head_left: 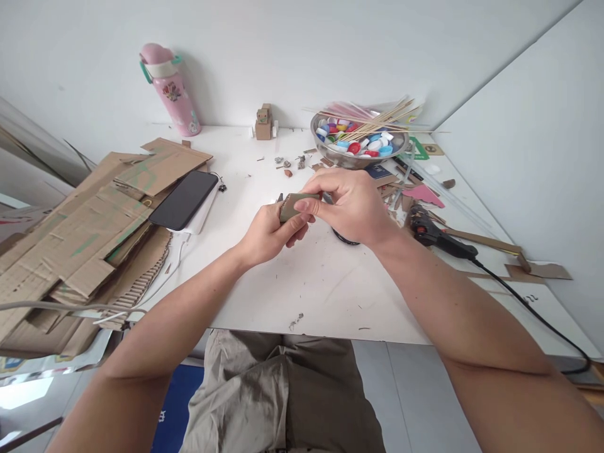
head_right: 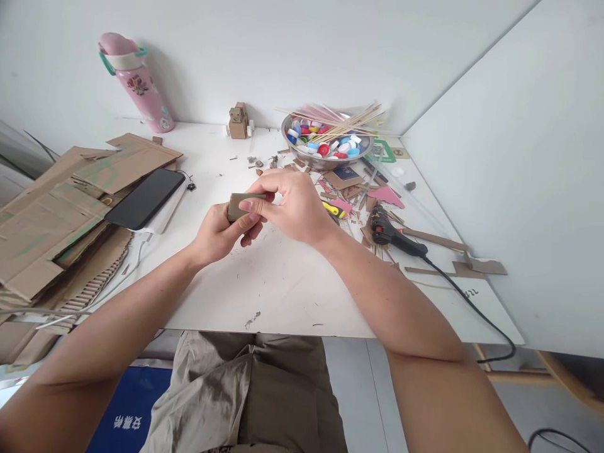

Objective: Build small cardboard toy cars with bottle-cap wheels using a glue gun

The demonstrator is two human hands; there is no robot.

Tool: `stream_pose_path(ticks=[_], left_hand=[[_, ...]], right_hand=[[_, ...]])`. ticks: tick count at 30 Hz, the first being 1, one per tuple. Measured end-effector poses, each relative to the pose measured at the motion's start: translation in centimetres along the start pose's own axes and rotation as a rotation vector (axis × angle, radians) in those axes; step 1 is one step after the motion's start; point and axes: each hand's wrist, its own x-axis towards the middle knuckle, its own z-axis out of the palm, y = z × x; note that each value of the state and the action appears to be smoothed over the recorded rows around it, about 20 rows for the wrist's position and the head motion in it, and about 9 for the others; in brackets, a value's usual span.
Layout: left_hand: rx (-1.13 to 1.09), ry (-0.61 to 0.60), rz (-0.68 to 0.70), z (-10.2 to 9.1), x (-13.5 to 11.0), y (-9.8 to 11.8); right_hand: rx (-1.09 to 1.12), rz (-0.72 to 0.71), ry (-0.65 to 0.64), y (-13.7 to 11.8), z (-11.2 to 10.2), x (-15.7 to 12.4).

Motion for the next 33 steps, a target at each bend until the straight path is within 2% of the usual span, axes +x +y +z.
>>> stream_pose_path(ticks=[4,8,14,19,26,33], left_hand=[[-0.05,-0.047,0.004,-0.5,0.2,0.1],[-0.154,-0.111,-0.003,-1.3,0.5,0.0],[-0.131,0.022,-0.004,-1.6,0.6,-0.9],[-0.137,0.068,-0.048,-1.7,0.8,-1.2],[-0.215,0.105,-0.053,-1.3,0.8,-1.2],[-0.249,0.015,-0.03,-1.3,0.7,-1.4]], right_hand=[[-0.004,0.039,0.037,0.2,-0.1,0.0],[0.066,0.07,0.018,0.6,-1.2,0.5],[0.089,0.057,0.08,0.9,-1.7,0.4],[0.09,0.081,0.112,0.9,-1.4,0.1],[0.071,0.073,0.019,1.0,-1.6,0.3],[-0.016,0.038,-0.063,0.7,-2.0,0.4]])
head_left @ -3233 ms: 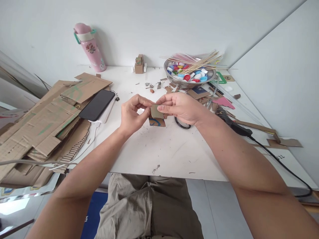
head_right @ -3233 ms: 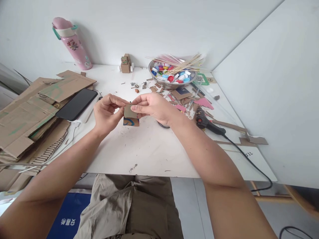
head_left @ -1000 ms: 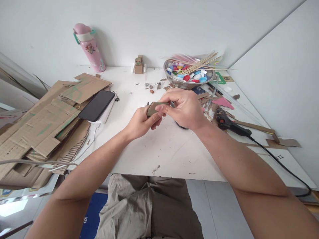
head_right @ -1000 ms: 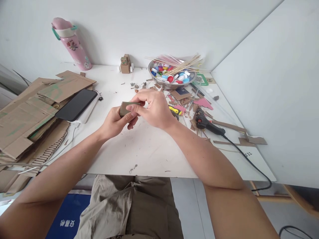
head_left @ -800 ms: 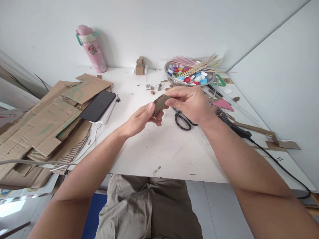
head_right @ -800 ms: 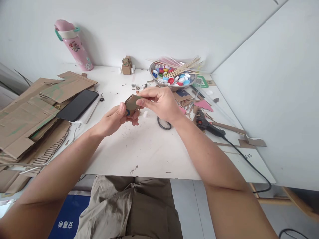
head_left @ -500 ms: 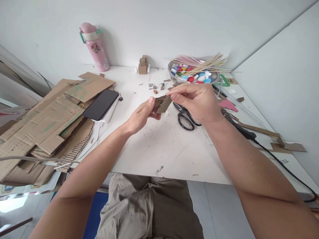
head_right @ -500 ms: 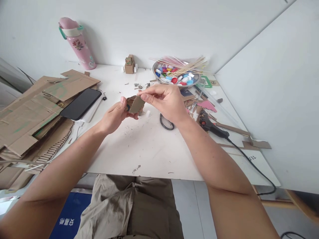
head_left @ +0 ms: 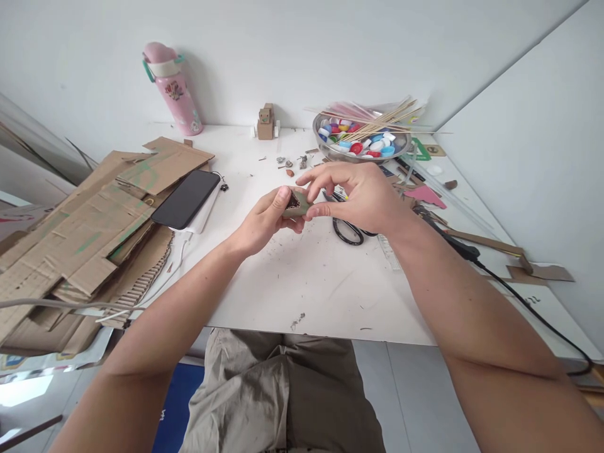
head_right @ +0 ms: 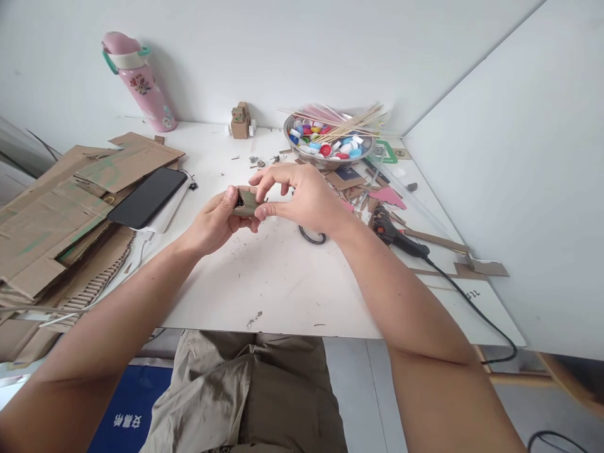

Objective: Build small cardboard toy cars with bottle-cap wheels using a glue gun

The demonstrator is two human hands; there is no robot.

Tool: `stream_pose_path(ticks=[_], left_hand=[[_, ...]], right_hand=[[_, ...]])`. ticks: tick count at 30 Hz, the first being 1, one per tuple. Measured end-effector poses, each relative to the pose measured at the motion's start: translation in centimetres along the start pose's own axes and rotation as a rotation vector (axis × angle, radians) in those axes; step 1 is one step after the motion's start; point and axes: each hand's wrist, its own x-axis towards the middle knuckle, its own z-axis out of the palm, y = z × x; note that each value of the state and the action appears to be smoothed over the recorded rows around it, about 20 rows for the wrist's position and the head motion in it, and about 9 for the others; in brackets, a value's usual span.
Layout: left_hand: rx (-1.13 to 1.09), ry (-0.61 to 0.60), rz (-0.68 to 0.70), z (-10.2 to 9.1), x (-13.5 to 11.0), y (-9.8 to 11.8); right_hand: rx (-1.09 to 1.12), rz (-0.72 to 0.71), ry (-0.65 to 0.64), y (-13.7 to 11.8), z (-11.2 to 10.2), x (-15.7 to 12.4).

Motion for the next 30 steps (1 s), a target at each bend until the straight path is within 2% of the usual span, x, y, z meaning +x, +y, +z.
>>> stream_pose_path(ticks=[6,11,19,25,30], left_hand=[[-0.079,0.026,-0.03,-0.3,-0.1,-0.2],[-0.263,0.009,-0.079,-0.2,0.1,-0.2],[-0.475,0.093,-0.268,0.2,-0.1,-0.1],[-0.441,0.143,-0.287,0.0,0.0,-0.1],[-0.411,0.15,-0.241,-0.1,0.2,-0.3]], right_hand=[[-0.014,0.007,-0.036,-0.3,0.4,-0.2],[-0.035,-0.08,-0.004,0.1,0.8,-0.4],[-0.091,-0.238,0.07,1.2,0.9,-0.3],[-0.176,-0.207,0.05,1.3,1.3,-0.4],[-0.175,-0.164,0.027,1.5,1.4,-0.4]])
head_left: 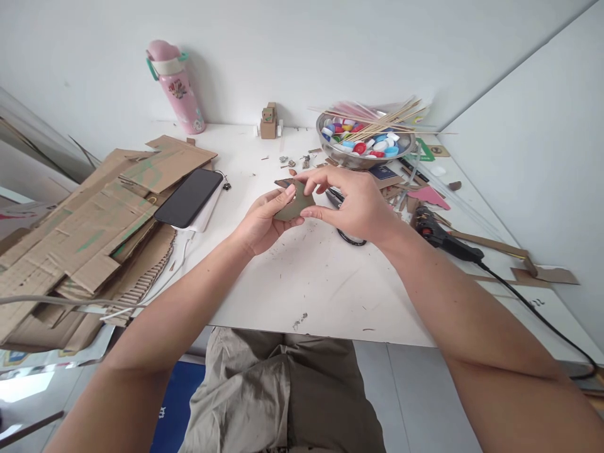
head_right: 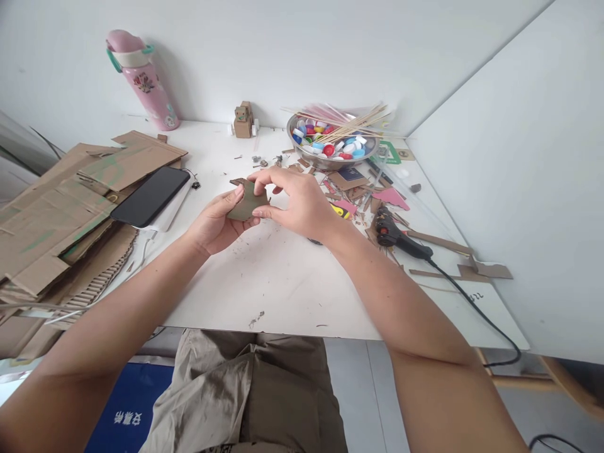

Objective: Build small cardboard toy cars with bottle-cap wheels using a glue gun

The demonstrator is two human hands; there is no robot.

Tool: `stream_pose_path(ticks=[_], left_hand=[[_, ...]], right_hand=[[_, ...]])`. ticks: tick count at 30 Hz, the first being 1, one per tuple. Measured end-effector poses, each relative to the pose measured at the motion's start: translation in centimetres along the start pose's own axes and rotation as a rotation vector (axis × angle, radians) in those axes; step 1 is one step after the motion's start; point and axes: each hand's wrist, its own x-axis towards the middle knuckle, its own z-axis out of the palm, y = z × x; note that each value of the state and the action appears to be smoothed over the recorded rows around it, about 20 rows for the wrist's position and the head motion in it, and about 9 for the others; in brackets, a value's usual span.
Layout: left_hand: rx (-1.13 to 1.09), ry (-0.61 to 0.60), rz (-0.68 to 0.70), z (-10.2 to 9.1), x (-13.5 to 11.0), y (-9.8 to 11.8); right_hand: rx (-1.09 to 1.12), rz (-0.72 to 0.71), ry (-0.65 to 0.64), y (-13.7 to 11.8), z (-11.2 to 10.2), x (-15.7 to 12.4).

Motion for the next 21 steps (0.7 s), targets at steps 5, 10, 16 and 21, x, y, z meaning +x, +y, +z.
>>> stream_pose_path(ticks=[5,10,16,21], left_hand=[[0.046,0.014,0.01,0.0,0.1,0.0],[0.062,-0.01,0.024,0.0,0.0,0.0],[0.06,-0.063,0.033,-0.2,0.0,0.2],[0.069,-0.071,0.032,-0.4,-0.1,0.2]], right_hand=[[0.037,-0.003,0.01,0.0,0.4,0.0],[0.081,-0.016,0.028,0.2,0.6,0.0],[0.143,0.005,0.025,0.5,0.7,0.1],[0.233,0.017,0.065,0.5,1.2,0.1]])
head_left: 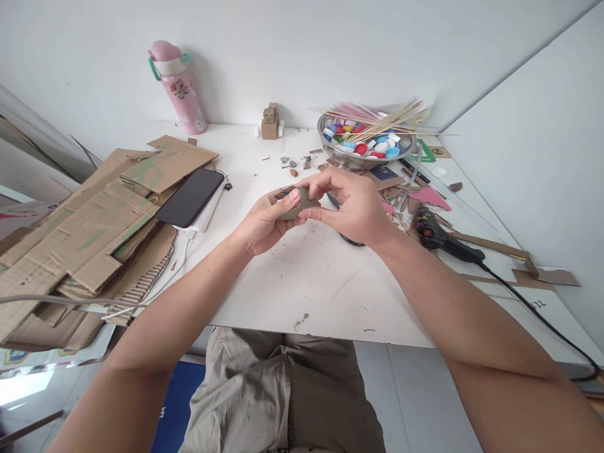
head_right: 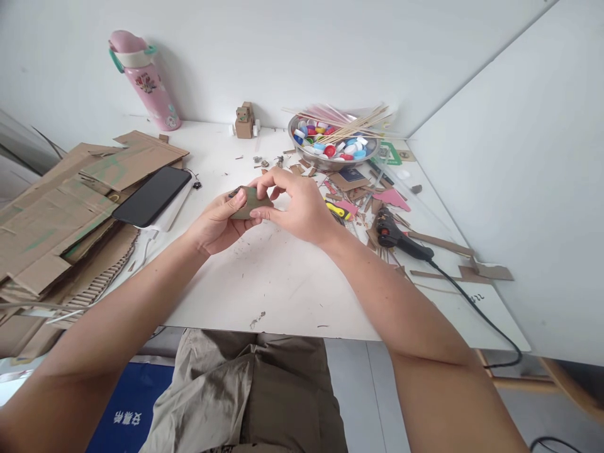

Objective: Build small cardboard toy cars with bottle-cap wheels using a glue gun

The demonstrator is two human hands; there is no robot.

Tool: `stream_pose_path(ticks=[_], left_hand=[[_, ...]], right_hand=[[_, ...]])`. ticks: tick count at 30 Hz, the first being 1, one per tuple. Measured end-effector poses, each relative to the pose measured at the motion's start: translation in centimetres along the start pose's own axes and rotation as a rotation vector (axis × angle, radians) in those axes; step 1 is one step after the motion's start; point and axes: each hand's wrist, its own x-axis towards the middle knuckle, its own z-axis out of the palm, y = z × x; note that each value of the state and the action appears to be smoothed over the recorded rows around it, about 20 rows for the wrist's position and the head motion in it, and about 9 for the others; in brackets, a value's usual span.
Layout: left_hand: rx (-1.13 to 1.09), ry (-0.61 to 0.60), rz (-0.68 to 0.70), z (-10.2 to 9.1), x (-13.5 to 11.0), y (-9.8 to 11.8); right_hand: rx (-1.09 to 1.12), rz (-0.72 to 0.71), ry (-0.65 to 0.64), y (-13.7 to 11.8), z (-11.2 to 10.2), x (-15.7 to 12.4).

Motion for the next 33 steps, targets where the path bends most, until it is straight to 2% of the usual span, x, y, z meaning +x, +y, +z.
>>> stream_pose_path(ticks=[9,13,23,26,30,33], left_hand=[[-0.08,0.08,0.025,0.5,-0.3,-0.2],[-0.045,0.114,0.035,0.5,-0.2,-0.3],[0.085,0.054,0.029,0.2,0.0,0.2],[0.209,0.134,0.088,-0.5,0.2,0.3],[0.535,0.311,0.285,-2.7,0.6,0.7],[0.753,0.305,0.306,-4.3,0.9,1.0]], right_hand=[[0.028,0.007,0.028,-0.2,0.0,-0.1],[0.004,0.04,0.031,-0.2,-0.1,-0.1],[-0.022,0.046,0.057,-0.2,-0.9,-0.1],[-0.03,0.032,0.08,0.0,-1.6,0.0],[-0.031,0.051,0.124,1.1,-2.4,0.2],[-0.025,0.082,0.14,2.4,-2.6,0.4]])
